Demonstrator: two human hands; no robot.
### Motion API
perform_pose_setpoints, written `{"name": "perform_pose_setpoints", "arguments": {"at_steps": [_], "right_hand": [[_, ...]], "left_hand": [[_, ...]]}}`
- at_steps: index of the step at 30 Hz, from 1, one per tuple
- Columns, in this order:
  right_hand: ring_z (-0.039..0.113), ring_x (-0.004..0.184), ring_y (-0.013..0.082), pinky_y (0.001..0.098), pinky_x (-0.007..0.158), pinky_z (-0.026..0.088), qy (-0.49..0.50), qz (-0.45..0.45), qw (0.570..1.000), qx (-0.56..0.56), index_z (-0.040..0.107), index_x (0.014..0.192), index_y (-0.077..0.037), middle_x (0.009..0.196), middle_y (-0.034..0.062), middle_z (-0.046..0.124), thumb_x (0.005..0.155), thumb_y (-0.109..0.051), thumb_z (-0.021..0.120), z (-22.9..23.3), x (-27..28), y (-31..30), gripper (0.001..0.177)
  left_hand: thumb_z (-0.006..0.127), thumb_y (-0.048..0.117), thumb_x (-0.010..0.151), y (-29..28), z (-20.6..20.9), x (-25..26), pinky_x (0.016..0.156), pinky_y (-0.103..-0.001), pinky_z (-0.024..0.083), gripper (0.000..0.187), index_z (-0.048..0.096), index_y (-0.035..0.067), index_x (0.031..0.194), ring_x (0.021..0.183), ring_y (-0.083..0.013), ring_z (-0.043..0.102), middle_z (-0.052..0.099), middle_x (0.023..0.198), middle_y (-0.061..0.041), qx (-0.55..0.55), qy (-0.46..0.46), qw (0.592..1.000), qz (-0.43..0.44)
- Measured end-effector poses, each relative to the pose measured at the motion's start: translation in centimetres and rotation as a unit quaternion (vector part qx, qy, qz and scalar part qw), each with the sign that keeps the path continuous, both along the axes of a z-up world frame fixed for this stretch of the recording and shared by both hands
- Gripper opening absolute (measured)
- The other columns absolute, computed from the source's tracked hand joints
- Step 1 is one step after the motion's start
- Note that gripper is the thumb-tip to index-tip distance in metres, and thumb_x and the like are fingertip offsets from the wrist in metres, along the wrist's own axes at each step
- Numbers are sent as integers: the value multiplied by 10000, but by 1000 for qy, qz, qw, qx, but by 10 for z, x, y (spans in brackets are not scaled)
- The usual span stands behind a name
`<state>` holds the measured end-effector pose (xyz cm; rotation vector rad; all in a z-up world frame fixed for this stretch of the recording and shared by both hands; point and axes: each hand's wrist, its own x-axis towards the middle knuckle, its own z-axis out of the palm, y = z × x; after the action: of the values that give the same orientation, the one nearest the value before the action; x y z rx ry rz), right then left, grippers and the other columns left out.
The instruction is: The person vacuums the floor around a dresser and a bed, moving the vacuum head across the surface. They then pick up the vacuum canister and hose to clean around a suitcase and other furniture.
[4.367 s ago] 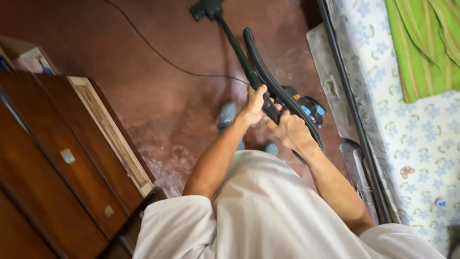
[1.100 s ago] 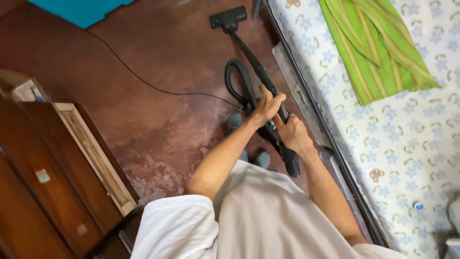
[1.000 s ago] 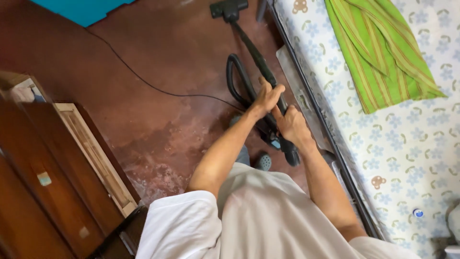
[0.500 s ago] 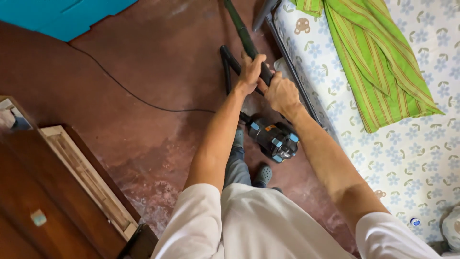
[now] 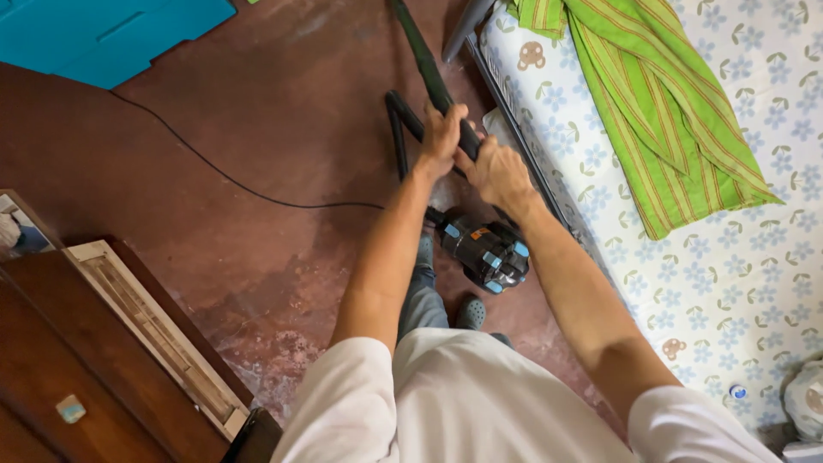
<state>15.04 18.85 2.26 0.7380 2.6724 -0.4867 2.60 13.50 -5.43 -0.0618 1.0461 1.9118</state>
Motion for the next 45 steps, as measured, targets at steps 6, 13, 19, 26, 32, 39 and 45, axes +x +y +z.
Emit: {"name": "perform_pose_setpoints", "arguments": {"at_steps": [6,13,19,26,32,39,45], "right_hand": [[663,742,421,497,649,532,114,67,990,37,645,1418,-175,931,297,626,1052,-187,545,-40,51,-17,380],[716,754,396,476,695,556,72,-160,966,-191,711,1091,-8,821,293,670,1039,-392,563,46,165,-65,415],[723,729,393,483,638,566,20,-184,968,-167,675,1079,8,795,278,677,1018,-446,577,65,292,-88,469],[655,580,343,446,515,547,15,134,988,77,590,1398,-296,759,216,589,889,-81,566,61,439,-105,553],[664,590,342,435,531,553,-52,104,992,51,544,1472,-277,791,215,582,920,-77,523,116,508,-149,588],[749,781,435,494,741,576,-35,-371,912,-172,638,1034,121,780,321,716,977,-512,582,154,479,-176,638],[663,941,534,552,830,530,74,-321,938,-105,636,1046,124,891,398,665,1002,-560,595,73,447,-147,686]], "left_hand": [[569,214,795,-11,45,24,550,-423,590,829,116,-20,1448,642,-340,655,583,863,-184,-177,93,975,-96],[578,264,841,-49,53,160,654,-389,594,841,127,-140,1426,813,-310,685,614,938,-209,-244,163,948,-125],[623,226,891,-73,43,293,722,-380,586,792,151,-162,1394,848,-241,635,566,1008,-218,-165,122,974,-90],[603,206,838,-107,104,415,586,-348,587,776,137,-108,1373,714,-240,644,576,923,-198,-122,51,987,-87],[622,216,853,-147,129,500,613,-321,557,674,234,-126,1285,708,-251,637,587,888,-173,-146,123,976,-103],[642,217,849,-135,75,508,818,-336,531,764,174,-156,1325,977,-244,578,547,1066,-191,-89,176,968,-154],[639,201,820,-97,44,444,783,-350,560,781,187,-129,1365,964,-238,591,530,1071,-183,-121,134,970,-161]]}}
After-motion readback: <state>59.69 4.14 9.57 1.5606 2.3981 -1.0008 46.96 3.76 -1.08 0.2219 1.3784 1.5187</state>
